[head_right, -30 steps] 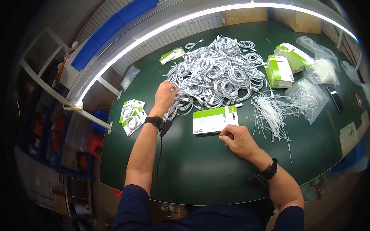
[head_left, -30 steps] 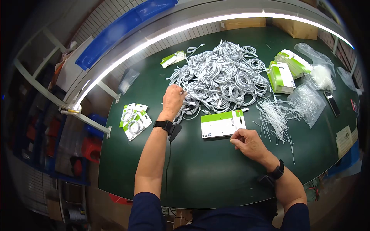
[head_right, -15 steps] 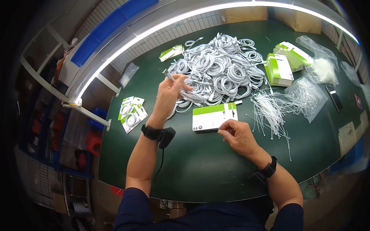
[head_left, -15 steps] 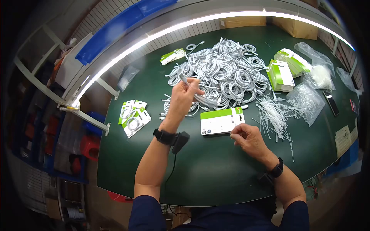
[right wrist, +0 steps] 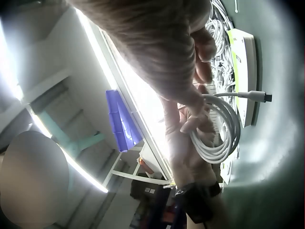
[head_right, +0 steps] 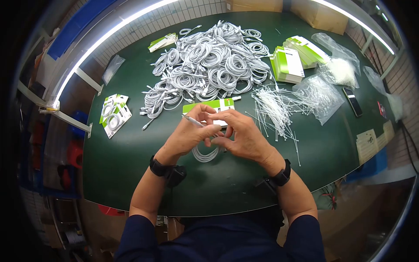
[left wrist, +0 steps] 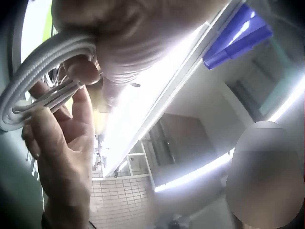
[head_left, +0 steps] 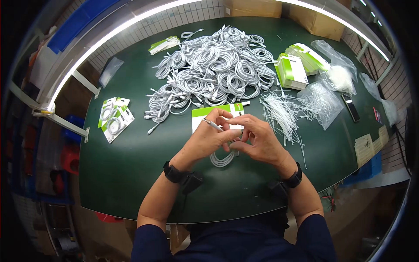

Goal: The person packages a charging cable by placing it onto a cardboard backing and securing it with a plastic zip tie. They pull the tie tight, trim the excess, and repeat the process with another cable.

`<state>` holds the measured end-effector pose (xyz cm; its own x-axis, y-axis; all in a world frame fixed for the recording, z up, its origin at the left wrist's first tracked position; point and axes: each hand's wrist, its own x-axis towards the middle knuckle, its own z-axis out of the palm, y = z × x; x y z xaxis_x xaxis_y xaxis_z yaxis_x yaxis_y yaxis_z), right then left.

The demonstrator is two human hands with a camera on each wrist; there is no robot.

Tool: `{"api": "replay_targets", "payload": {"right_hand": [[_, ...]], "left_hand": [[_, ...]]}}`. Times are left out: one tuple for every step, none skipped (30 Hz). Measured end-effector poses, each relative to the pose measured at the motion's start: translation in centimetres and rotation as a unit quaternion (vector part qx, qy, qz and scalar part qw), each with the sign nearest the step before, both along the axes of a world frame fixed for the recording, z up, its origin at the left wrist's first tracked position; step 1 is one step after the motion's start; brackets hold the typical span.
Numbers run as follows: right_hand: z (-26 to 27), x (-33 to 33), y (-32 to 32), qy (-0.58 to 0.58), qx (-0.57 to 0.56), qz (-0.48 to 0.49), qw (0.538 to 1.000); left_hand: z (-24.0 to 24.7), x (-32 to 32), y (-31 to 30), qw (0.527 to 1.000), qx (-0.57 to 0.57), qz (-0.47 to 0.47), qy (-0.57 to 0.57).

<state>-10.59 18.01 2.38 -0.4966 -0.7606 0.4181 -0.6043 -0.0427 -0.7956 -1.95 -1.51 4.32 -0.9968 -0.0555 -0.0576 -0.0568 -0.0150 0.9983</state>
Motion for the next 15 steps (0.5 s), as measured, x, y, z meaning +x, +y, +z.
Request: {"api": "replay_targets", "payload": {"right_hand": [[0.6, 0.5, 0.0, -0.079, 0.062, -0.019, 0.995], [0.2, 0.9, -0.3, -0.094, 0.071, -0.014, 0.993], [-0.7, 1.2, -0.7, -0.109, 0.079, -0.013, 0.991], [-1.5, 1.4, -1.0, -0.121, 0.085, -0.018, 0.989], [-2.1, 1.6, -1.3, -0.107, 0.074, -0.029, 0.991], [-2.5, 1.8, -1.5, -0.091, 0.064, -0.039, 0.993], [-2.6, 1.7, -1.5, -0.104, 0.066, -0.038, 0.992], [-2.5, 1.3, -1.5, -0.172, 0.06, -0.032, 0.983], [-2.4, 1.1, -1.5, -0.241, 0.053, -0.023, 0.969], [-2.2, 1.0, -1.5, -0.311, 0.044, -0.013, 0.949], [-1.7, 1.0, -1.3, -0.335, 0.027, -0.029, 0.942], [-1.3, 0.8, -1.1, -0.362, 0.016, -0.042, 0.931], [-1.1, 0.5, -1.0, -0.39, 0.005, -0.054, 0.919], [-1.0, 0.3, -0.9, -0.419, -0.006, -0.064, 0.906], [-1.4, 0.1, -0.9, -0.43, -0.032, -0.072, 0.899]], "left_hand": [[0.1, 0.0, 0.1, 0.999, 0.019, 0.028, -0.007], [0.2, -0.1, 0.1, 0.998, 0.037, 0.054, -0.014], [-0.7, -0.3, -0.6, 0.996, -0.047, 0.08, -0.001], [-0.8, -0.4, -0.6, 0.996, -0.056, 0.072, -0.005], [-0.9, -0.4, -0.3, 0.996, -0.065, 0.063, -0.008], [-1.0, -0.5, -0.1, 0.996, -0.073, 0.055, -0.01], [-1.3, -0.4, -0.1, 0.995, -0.084, 0.058, -0.001], [-1.6, -0.4, -0.2, 0.994, -0.094, 0.063, 0.006], [-1.9, -0.4, -0.2, 0.992, -0.105, 0.071, 0.011], [-2.0, -0.6, 0.1, 0.991, -0.098, 0.084, 0.039], [-2.0, -0.6, 0.2, 0.989, -0.092, 0.099, 0.067], [-1.9, -0.6, 0.3, 0.985, -0.086, 0.116, 0.094], [-1.6, -0.4, 0.1, 0.984, -0.121, 0.108, 0.078], [-1.8, -0.4, 0.0, 0.992, -0.075, 0.088, 0.059], [-2.3, -0.6, 0.0, 0.996, -0.029, 0.071, 0.039]]}}
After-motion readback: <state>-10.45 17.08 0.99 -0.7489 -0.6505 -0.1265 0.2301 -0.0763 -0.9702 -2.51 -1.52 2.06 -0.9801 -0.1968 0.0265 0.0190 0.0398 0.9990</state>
